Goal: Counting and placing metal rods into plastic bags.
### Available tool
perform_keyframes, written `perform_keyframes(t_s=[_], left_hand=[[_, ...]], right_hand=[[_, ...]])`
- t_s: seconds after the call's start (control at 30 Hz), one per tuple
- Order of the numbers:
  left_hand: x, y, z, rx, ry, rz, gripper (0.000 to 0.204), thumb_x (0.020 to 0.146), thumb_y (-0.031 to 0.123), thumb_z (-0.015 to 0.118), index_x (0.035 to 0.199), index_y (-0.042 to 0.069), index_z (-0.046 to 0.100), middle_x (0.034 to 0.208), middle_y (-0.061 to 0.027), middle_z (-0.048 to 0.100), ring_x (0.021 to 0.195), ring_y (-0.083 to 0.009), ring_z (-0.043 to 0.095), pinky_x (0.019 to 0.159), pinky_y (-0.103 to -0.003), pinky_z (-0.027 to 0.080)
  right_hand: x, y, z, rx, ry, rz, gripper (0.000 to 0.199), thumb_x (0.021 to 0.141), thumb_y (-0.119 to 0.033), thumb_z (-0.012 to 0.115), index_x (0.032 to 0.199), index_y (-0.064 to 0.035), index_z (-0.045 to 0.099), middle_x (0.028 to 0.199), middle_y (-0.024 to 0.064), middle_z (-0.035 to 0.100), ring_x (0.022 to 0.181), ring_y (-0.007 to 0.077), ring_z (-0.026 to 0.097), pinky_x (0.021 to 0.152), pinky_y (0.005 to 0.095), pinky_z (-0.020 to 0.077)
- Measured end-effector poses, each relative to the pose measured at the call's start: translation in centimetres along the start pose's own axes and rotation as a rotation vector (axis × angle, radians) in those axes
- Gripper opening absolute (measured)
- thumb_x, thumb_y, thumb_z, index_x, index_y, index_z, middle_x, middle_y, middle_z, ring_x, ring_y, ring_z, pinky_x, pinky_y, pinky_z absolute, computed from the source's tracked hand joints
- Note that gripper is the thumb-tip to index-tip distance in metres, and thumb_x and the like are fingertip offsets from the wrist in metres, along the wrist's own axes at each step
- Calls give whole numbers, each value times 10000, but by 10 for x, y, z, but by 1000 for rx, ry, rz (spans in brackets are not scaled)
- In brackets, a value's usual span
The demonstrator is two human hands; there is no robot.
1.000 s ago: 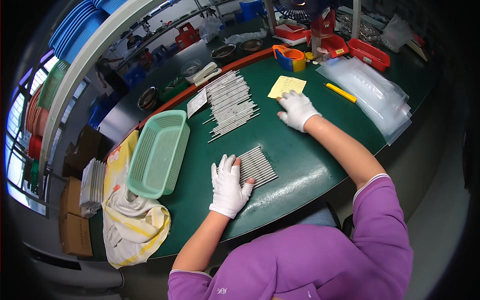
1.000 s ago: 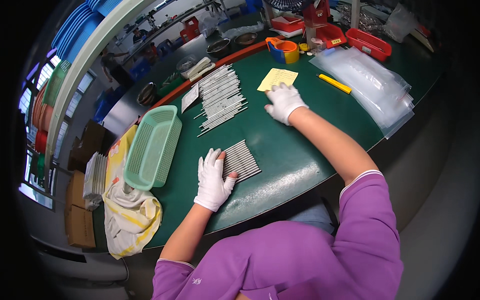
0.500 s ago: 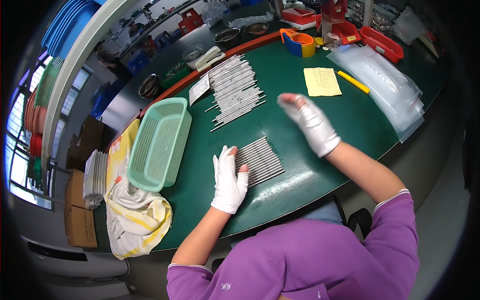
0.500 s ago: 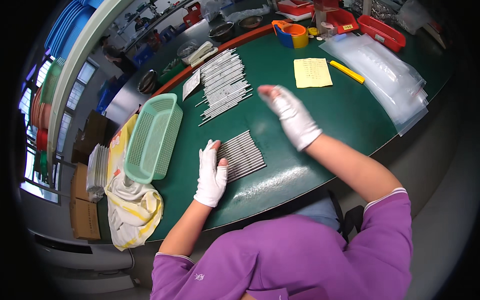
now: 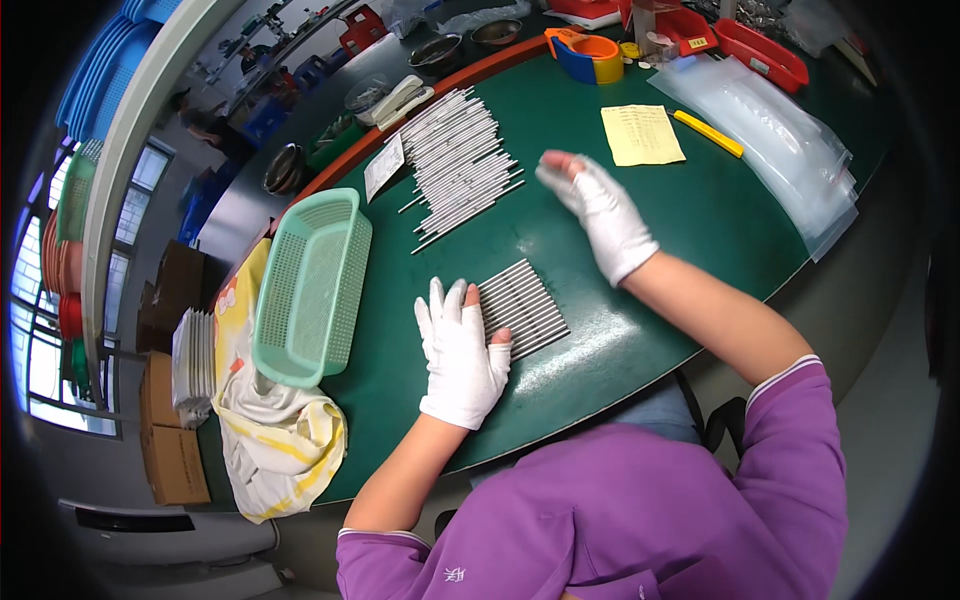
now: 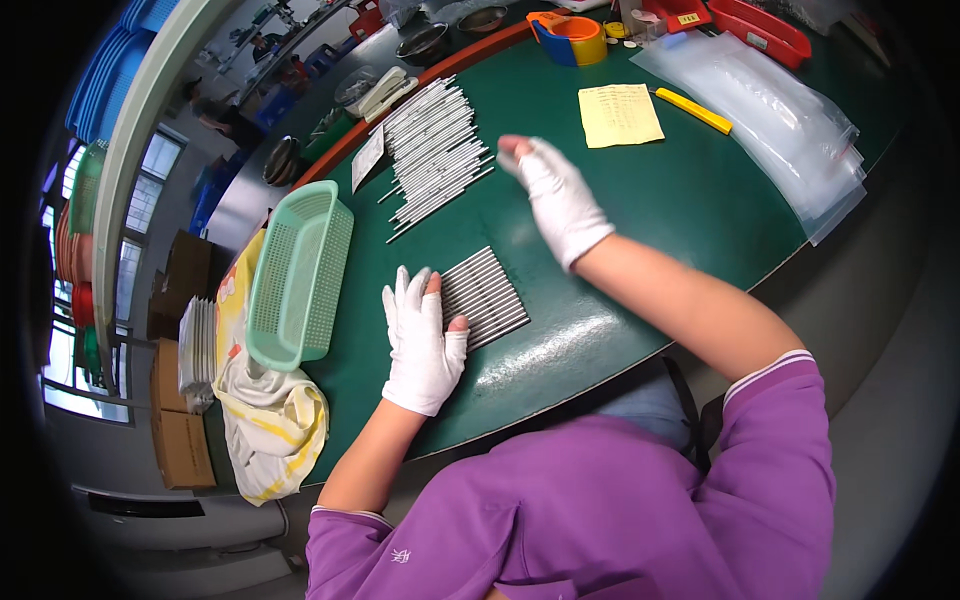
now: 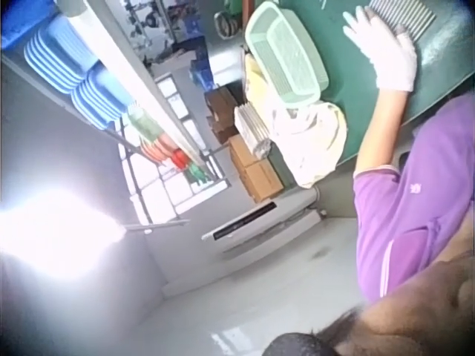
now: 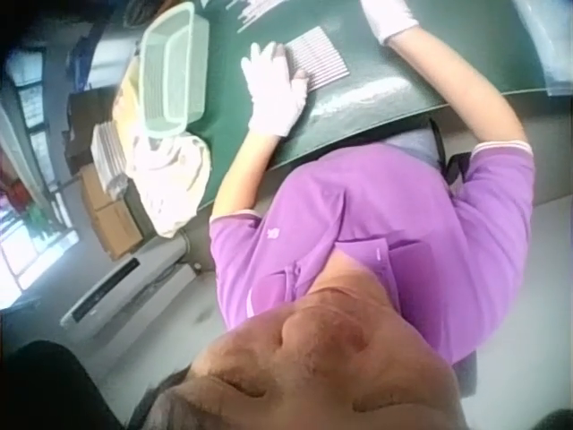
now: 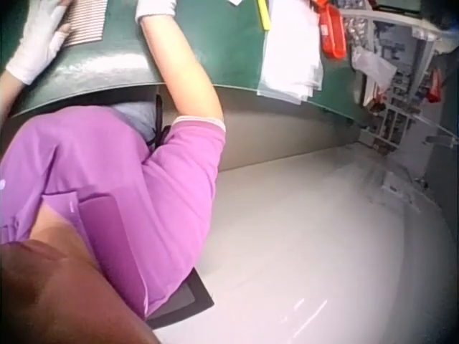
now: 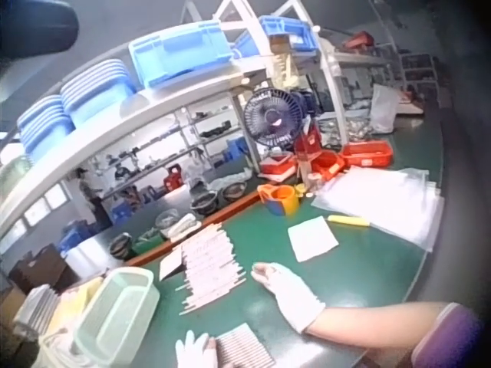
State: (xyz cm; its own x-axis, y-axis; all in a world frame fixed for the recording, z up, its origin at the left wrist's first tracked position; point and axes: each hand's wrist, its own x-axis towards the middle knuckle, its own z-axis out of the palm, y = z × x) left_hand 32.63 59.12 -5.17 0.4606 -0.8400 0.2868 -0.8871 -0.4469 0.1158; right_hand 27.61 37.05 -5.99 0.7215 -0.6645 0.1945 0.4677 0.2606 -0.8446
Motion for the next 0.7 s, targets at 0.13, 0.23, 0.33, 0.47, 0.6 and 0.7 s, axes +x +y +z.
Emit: perform_keyframes(t_s=[0.13, 0.23, 0.33, 0.47, 0.6, 0.7], left_hand=[[0, -2, 7, 50, -71, 97, 645, 829, 247, 560, 1279, -151, 326, 1336, -336, 308, 1254, -488, 284, 1065, -556, 187], [7, -7, 10, 62, -75, 90, 641, 834, 237, 539, 1286, -155, 308, 1340, -337, 304, 1256, -485, 281, 1068, -548, 182], [20, -16, 14, 86, -83, 76, 630, 834, 237, 529, 1282, -152, 317, 1338, -336, 309, 1257, -481, 282, 1071, -540, 182], [39, -32, 22, 161, -88, 68, 622, 839, 253, 501, 1286, -144, 327, 1346, -327, 310, 1271, -471, 273, 1074, -535, 182], [58, -43, 26, 188, -93, 38, 594, 837, 246, 484, 1279, -132, 359, 1373, -293, 301, 1287, -445, 268, 1081, -521, 179], [65, -51, 30, 211, -49, 52, 581, 834, 243, 480, 1274, -123, 377, 1383, -277, 297, 1294, -428, 269, 1082, -517, 179]], right_hand=[[33, -18, -34, -156, 176, -265, 423, 964, -344, 451, 1175, 19, 500, 1198, 133, 536, 1138, 231, 528, 1003, 305, 373], [31, -21, -37, -116, 216, -191, 453, 963, -366, 440, 1199, 19, 484, 1187, 149, 536, 1105, 224, 549, 997, 319, 384], [26, -23, -32, -105, 222, -110, 471, 958, -380, 443, 1213, 14, 477, 1179, 154, 537, 1074, 218, 564, 985, 327, 397], [25, -22, -31, -126, 158, -96, 464, 962, -380, 429, 1215, 6, 480, 1176, 142, 542, 1046, 209, 577, 959, 322, 413], [27, -27, -34, -144, 186, -65, 472, 964, -391, 414, 1214, 4, 483, 1175, 134, 546, 1040, 206, 581, 937, 312, 422], [30, -30, -35, -149, 195, -67, 480, 962, -399, 410, 1212, 3, 486, 1179, 136, 545, 1037, 207, 583, 936, 310, 422]])
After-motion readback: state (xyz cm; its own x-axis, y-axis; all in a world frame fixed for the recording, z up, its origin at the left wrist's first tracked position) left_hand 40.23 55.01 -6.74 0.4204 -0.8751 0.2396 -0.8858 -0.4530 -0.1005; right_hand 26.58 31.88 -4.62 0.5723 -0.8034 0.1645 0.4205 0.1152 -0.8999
